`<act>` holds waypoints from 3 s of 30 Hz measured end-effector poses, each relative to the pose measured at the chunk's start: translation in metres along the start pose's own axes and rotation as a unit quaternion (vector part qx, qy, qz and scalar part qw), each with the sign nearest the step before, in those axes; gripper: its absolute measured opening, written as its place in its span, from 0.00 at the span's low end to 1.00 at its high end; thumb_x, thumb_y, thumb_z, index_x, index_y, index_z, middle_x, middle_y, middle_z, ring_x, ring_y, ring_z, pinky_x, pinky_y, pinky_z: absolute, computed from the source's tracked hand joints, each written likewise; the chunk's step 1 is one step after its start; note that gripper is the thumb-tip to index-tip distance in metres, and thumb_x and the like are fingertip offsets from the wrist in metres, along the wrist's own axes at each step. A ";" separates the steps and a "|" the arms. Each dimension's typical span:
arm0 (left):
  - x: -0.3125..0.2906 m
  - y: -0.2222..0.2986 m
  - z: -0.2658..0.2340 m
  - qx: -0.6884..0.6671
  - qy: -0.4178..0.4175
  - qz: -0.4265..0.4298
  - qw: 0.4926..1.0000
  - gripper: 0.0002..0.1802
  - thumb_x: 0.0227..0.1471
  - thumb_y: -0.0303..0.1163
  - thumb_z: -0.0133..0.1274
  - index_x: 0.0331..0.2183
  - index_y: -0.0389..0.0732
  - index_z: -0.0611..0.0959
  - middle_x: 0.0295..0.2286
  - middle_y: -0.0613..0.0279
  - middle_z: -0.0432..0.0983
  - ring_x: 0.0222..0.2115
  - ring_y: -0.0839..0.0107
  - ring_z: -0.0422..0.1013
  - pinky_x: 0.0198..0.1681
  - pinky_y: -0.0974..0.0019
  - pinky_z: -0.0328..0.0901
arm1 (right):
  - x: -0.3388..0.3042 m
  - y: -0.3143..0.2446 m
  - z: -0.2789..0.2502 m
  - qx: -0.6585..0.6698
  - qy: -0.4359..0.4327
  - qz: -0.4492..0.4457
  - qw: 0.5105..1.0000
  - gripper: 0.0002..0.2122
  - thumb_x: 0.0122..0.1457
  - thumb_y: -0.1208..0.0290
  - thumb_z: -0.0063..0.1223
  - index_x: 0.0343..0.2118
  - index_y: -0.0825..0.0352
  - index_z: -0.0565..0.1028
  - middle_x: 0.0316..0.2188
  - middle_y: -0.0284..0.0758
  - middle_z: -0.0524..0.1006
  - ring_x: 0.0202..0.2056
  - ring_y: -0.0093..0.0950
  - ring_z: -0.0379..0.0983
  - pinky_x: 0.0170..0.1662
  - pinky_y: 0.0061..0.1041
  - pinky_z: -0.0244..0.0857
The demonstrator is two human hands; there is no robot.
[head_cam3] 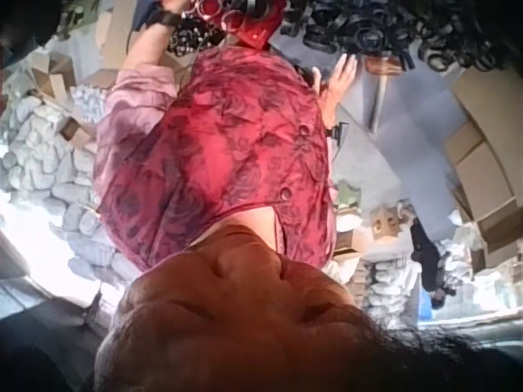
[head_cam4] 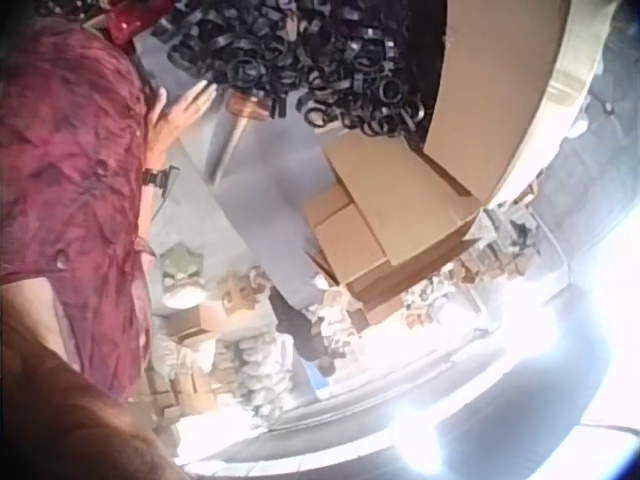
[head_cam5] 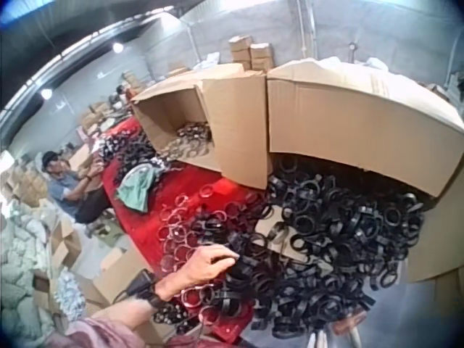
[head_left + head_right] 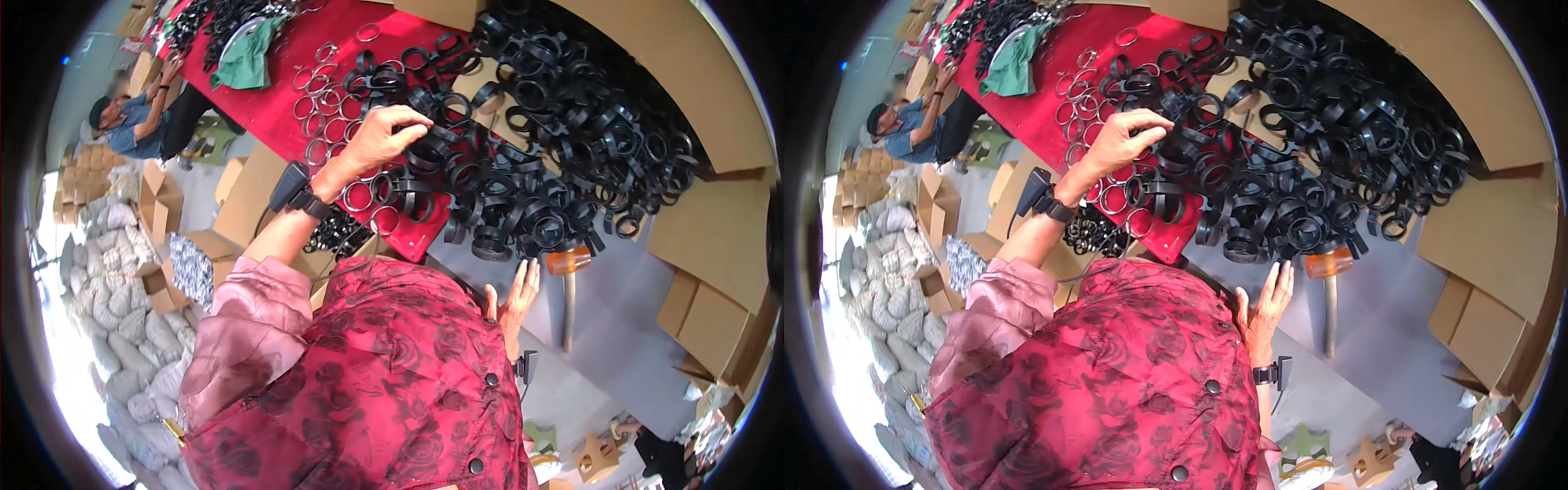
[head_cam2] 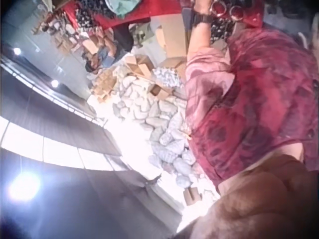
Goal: Assemble metal rings into black plastic housings using a rubber mallet at a manufacturing workstation.
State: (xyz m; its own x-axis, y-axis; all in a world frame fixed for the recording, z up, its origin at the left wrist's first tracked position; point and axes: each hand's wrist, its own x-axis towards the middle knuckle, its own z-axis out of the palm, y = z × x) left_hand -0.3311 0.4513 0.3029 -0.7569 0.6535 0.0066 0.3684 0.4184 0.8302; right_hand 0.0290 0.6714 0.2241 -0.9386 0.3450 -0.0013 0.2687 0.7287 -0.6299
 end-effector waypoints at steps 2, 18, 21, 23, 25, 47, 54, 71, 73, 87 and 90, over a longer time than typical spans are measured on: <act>-0.021 0.004 -0.002 0.073 -0.002 0.026 0.997 0.11 0.57 0.28 0.58 0.43 0.38 0.86 0.37 0.57 0.82 0.38 0.67 0.77 0.44 0.66 0.70 | 0.000 0.008 0.000 0.004 -0.001 -0.023 1.000 0.39 0.59 0.64 0.62 0.69 0.72 0.55 0.70 0.52 0.52 0.70 0.53 0.47 0.70 0.50 0.44; -0.222 -0.082 0.064 0.279 0.108 -0.173 0.938 0.30 0.58 0.39 0.56 0.59 0.39 0.72 0.60 0.46 0.63 0.61 0.47 0.59 0.64 0.49 0.56 | -0.076 0.140 0.001 -0.104 -0.265 -0.189 0.940 0.30 0.54 0.72 0.59 0.62 0.66 0.68 0.61 0.38 0.69 0.61 0.39 0.64 0.63 0.43 0.56; -0.227 -0.108 0.089 0.266 0.086 -0.164 0.946 0.32 0.60 0.42 0.53 0.61 0.39 0.69 0.64 0.44 0.58 0.64 0.44 0.54 0.67 0.46 0.51 | -0.066 0.168 0.003 -0.142 -0.262 -0.296 0.907 0.20 0.56 0.72 0.56 0.54 0.60 0.77 0.55 0.30 0.75 0.52 0.28 0.71 0.58 0.36 0.61; -0.229 -0.127 0.093 0.333 0.063 -0.088 0.937 0.33 0.64 0.47 0.47 0.62 0.36 0.67 0.65 0.42 0.54 0.65 0.41 0.51 0.68 0.41 0.45 | -0.072 0.172 0.006 -0.136 -0.249 -0.298 0.911 0.20 0.56 0.73 0.57 0.53 0.60 0.78 0.55 0.30 0.75 0.51 0.28 0.71 0.57 0.37 0.62; -0.232 -0.144 0.100 0.337 0.072 -0.067 0.936 0.37 0.66 0.55 0.36 0.62 0.33 0.66 0.65 0.41 0.55 0.65 0.40 0.50 0.67 0.40 0.44 | -0.075 0.171 0.007 -0.122 -0.221 -0.297 0.921 0.17 0.55 0.74 0.59 0.49 0.59 0.80 0.53 0.29 0.76 0.46 0.27 0.71 0.56 0.38 0.63; -0.236 -0.177 0.128 0.271 0.281 0.108 0.914 0.34 0.67 0.53 0.37 0.60 0.37 0.72 0.63 0.50 0.60 0.67 0.48 0.48 0.69 0.46 0.41 | -0.093 0.144 0.029 -0.217 -0.089 -0.276 0.932 0.29 0.49 0.80 0.54 0.59 0.69 0.70 0.59 0.45 0.69 0.60 0.46 0.65 0.67 0.47 0.58; -0.336 -0.146 0.178 0.148 0.150 0.231 0.950 0.06 0.61 0.28 0.47 0.38 0.38 0.77 0.43 0.50 0.73 0.44 0.51 0.70 0.51 0.50 0.65 | -0.107 0.130 0.030 -0.261 -0.038 -0.261 0.929 0.39 0.44 0.75 0.61 0.65 0.68 0.63 0.64 0.45 0.64 0.65 0.45 0.59 0.71 0.44 0.51; -0.348 -0.358 0.391 0.256 -0.647 0.018 0.718 0.39 0.51 0.61 0.58 0.51 0.37 0.80 0.47 0.46 0.78 0.48 0.50 0.74 0.50 0.48 0.68 | -0.135 0.133 0.066 -0.239 0.056 -0.287 0.926 0.40 0.48 0.56 0.65 0.62 0.73 0.65 0.60 0.47 0.69 0.63 0.42 0.63 0.68 0.39 0.54; -0.338 -0.352 0.406 0.266 -0.653 0.030 0.709 0.39 0.50 0.61 0.58 0.50 0.37 0.80 0.46 0.47 0.79 0.47 0.50 0.74 0.49 0.48 0.68 | -0.141 0.141 0.068 -0.238 0.077 -0.297 0.922 0.41 0.45 0.56 0.67 0.61 0.74 0.65 0.60 0.48 0.68 0.62 0.44 0.63 0.68 0.41 0.54; -0.312 -0.354 0.463 0.250 -0.707 0.015 0.661 0.41 0.47 0.64 0.59 0.48 0.37 0.80 0.43 0.48 0.79 0.43 0.51 0.75 0.44 0.48 0.68 | -0.145 0.149 0.060 -0.155 -0.001 -0.268 0.951 0.44 0.44 0.62 0.65 0.64 0.79 0.60 0.64 0.53 0.62 0.67 0.46 0.57 0.72 0.46 0.46; -0.283 -0.343 0.470 0.251 -0.715 0.012 0.653 0.42 0.46 0.65 0.59 0.48 0.37 0.80 0.42 0.48 0.79 0.42 0.51 0.75 0.43 0.48 0.68 | -0.144 0.147 0.053 -0.123 -0.039 -0.244 0.961 0.44 0.45 0.63 0.64 0.64 0.80 0.59 0.66 0.54 0.60 0.68 0.46 0.55 0.72 0.46 0.45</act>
State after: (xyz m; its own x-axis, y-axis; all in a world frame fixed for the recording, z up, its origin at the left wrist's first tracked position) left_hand 0.0106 0.4200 -0.2455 0.3972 0.4345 -0.8084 0.7732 0.3161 0.5498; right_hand 0.1920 0.6981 0.0904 -0.9766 -0.1114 0.1840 -0.1736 0.9134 -0.3683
